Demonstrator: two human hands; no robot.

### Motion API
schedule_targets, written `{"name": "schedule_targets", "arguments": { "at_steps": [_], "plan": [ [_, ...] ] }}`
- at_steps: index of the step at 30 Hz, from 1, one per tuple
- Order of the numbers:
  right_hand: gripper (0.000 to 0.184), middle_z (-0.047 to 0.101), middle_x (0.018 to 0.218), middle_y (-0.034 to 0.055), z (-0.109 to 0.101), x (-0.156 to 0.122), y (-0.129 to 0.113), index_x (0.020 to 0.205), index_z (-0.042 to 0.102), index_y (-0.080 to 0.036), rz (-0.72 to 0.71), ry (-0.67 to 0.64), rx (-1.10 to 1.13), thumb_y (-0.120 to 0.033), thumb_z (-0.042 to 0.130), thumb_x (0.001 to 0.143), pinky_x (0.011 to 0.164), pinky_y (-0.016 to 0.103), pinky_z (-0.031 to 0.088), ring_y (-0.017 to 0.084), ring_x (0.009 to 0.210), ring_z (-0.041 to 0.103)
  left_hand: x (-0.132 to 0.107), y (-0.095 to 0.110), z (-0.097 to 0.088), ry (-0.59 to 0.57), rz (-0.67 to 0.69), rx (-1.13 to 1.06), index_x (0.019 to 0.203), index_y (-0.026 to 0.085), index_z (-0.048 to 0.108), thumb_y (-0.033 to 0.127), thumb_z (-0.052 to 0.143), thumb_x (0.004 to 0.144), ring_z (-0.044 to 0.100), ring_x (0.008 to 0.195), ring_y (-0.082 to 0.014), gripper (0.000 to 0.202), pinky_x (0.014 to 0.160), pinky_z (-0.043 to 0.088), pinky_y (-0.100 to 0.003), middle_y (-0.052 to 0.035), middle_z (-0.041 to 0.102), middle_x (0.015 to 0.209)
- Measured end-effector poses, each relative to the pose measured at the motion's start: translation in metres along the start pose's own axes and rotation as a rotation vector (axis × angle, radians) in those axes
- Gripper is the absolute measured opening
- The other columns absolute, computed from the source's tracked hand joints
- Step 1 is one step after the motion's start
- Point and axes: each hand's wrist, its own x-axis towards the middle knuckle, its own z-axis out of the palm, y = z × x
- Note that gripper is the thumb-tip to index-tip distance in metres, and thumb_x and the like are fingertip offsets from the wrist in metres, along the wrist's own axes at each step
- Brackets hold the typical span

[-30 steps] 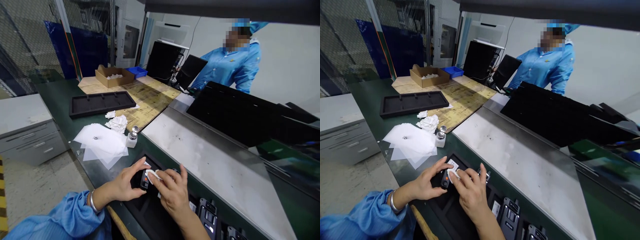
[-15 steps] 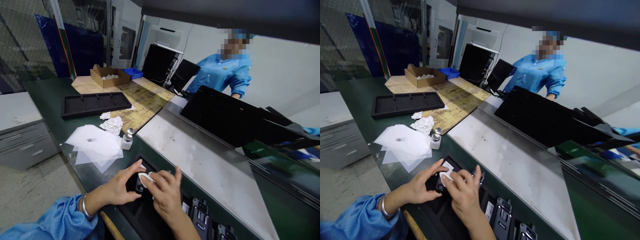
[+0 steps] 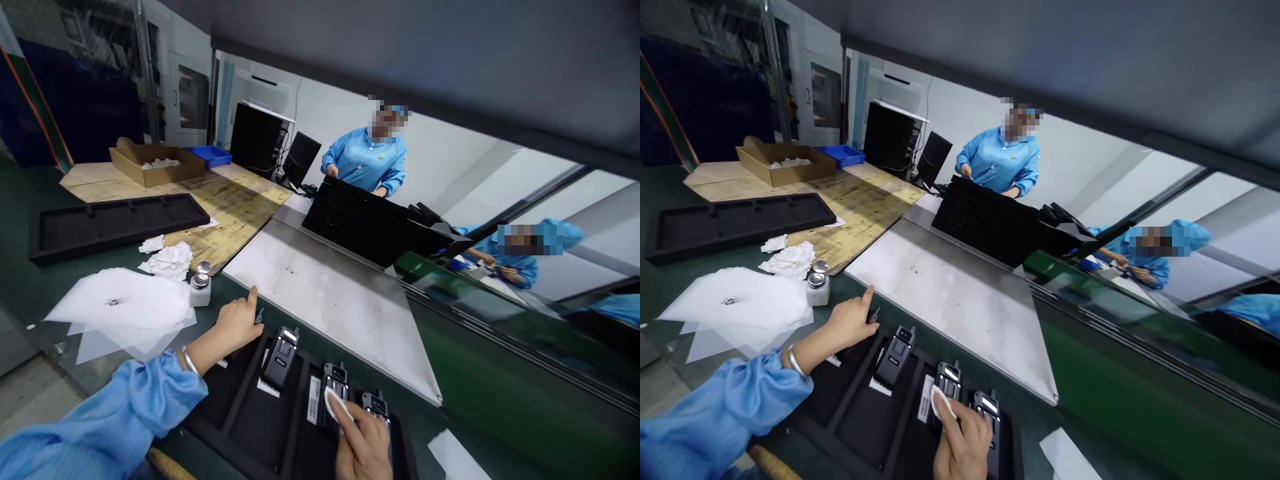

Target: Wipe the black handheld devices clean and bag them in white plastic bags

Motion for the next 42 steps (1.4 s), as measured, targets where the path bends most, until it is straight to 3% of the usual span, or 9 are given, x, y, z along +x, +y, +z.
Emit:
{"name": "schedule_targets", "arguments": {
  "at_steps": [3, 6, 8, 11, 14, 18, 24, 30, 42],
  "plan": [
    [0.045, 0.062, 0.1, 0.0058, -0.012, -0.025, 0.0, 0.129, 0.06, -0.034, 0.117, 0.035, 0.025, -0.015, 0.04, 0.093, 0.099, 0.055, 0.031, 0.026, 0.09, 0.058, 0.0, 0.029, 0.007, 0.039, 0.059, 0.067, 0.149, 0.01, 0.033, 0.031, 0.066, 0.084, 0.052, 0.114, -0.0382, 0.075, 0.094, 0.041, -0.048, -0.0229, 0.06, 0.115],
    [0.045, 0.061, 0.101, 0.0061, -0.015, -0.031, -0.002, 0.129, 0.06, -0.034, 0.179, 0.062, 0.063, -0.015, 0.039, 0.094, 0.102, 0.056, 0.029, 0.026, 0.093, 0.058, -0.009, 0.061, 0.021, 0.009, 0.124, 0.092, 0.152, 0.012, 0.025, 0.048, 0.061, 0.087, 0.053, 0.109, -0.0368, 0.082, 0.09, 0.043, -0.046, -0.0219, 0.06, 0.111],
    [0.046, 0.061, 0.102, 0.0062, -0.014, -0.026, -0.004, 0.129, 0.06, -0.032, 0.112, 0.033, 0.076, -0.011, 0.041, 0.093, 0.102, 0.055, 0.03, 0.025, 0.096, 0.056, -0.012, 0.081, 0.033, -0.046, 0.128, 0.098, 0.153, 0.011, 0.023, 0.053, 0.068, 0.081, 0.058, 0.099, -0.0365, 0.095, 0.082, 0.047, -0.043, -0.0217, 0.061, 0.105],
    [0.047, 0.061, 0.103, 0.0068, -0.015, -0.015, -0.004, 0.127, 0.061, -0.028, -0.027, 0.006, 0.069, -0.006, 0.042, 0.09, 0.102, 0.053, 0.029, 0.024, 0.097, 0.056, -0.011, 0.097, 0.043, -0.071, 0.095, 0.091, 0.152, 0.007, 0.024, 0.041, 0.075, 0.075, 0.063, 0.09, -0.0361, 0.098, 0.075, 0.05, -0.043, -0.0236, 0.06, 0.106],
    [0.047, 0.06, 0.103, 0.0066, -0.023, -0.005, 0.005, 0.126, 0.062, -0.026, -0.072, 0.026, 0.063, -0.005, 0.042, 0.09, 0.103, 0.053, 0.028, 0.023, 0.097, 0.056, -0.019, 0.09, 0.04, -0.079, 0.139, 0.041, 0.154, 0.01, 0.017, 0.033, 0.069, 0.077, 0.065, 0.094, -0.033, 0.096, 0.08, 0.052, -0.042, -0.0191, 0.061, 0.109],
    [0.048, 0.059, 0.106, 0.0067, -0.037, 0.007, 0.014, 0.129, 0.06, -0.027, -0.038, 0.056, 0.123, -0.005, 0.043, 0.089, 0.104, 0.053, 0.029, 0.022, 0.098, 0.056, -0.056, 0.06, 0.031, -0.079, 0.422, -0.365, 0.155, 0.025, 0.001, 0.025, 0.068, 0.074, 0.059, 0.114, -0.0244, 0.105, 0.098, 0.048, -0.036, -0.0094, 0.058, 0.127],
    [0.049, 0.064, 0.096, 0.0019, -0.023, 0.052, -0.023, 0.121, 0.065, -0.032, -0.197, 0.04, 0.269, -0.001, 0.047, 0.087, 0.109, 0.061, 0.021, 0.02, 0.093, 0.053, -0.1, 0.037, 0.034, -0.015, 0.56, -0.689, 0.155, 0.029, 0.004, 0.017, 0.068, 0.075, 0.058, 0.118, -0.0239, 0.103, 0.103, 0.047, -0.04, -0.0089, 0.056, 0.131],
    [0.045, 0.069, 0.098, -0.0036, -0.011, 0.079, -0.035, 0.115, 0.066, -0.034, -0.353, -0.072, 0.243, -0.003, 0.049, 0.089, 0.111, 0.067, 0.007, 0.017, 0.09, 0.05, -0.101, 0.04, 0.037, 0.072, 0.635, -0.706, 0.155, 0.024, 0.003, 0.018, 0.067, 0.078, 0.058, 0.119, -0.0261, 0.101, 0.101, 0.05, -0.042, -0.0135, 0.056, 0.132],
    [0.044, 0.07, 0.094, -0.0029, -0.012, 0.08, -0.029, 0.114, 0.068, -0.036, -0.306, -0.045, 0.132, -0.005, 0.05, 0.09, 0.113, 0.064, 0.008, 0.018, 0.091, 0.051, -0.099, 0.037, 0.036, 0.052, 0.66, -0.735, 0.155, 0.022, 0.004, 0.016, 0.067, 0.078, 0.058, 0.119, -0.0269, 0.099, 0.101, 0.05, -0.041, -0.0151, 0.056, 0.132]
  ]
}}
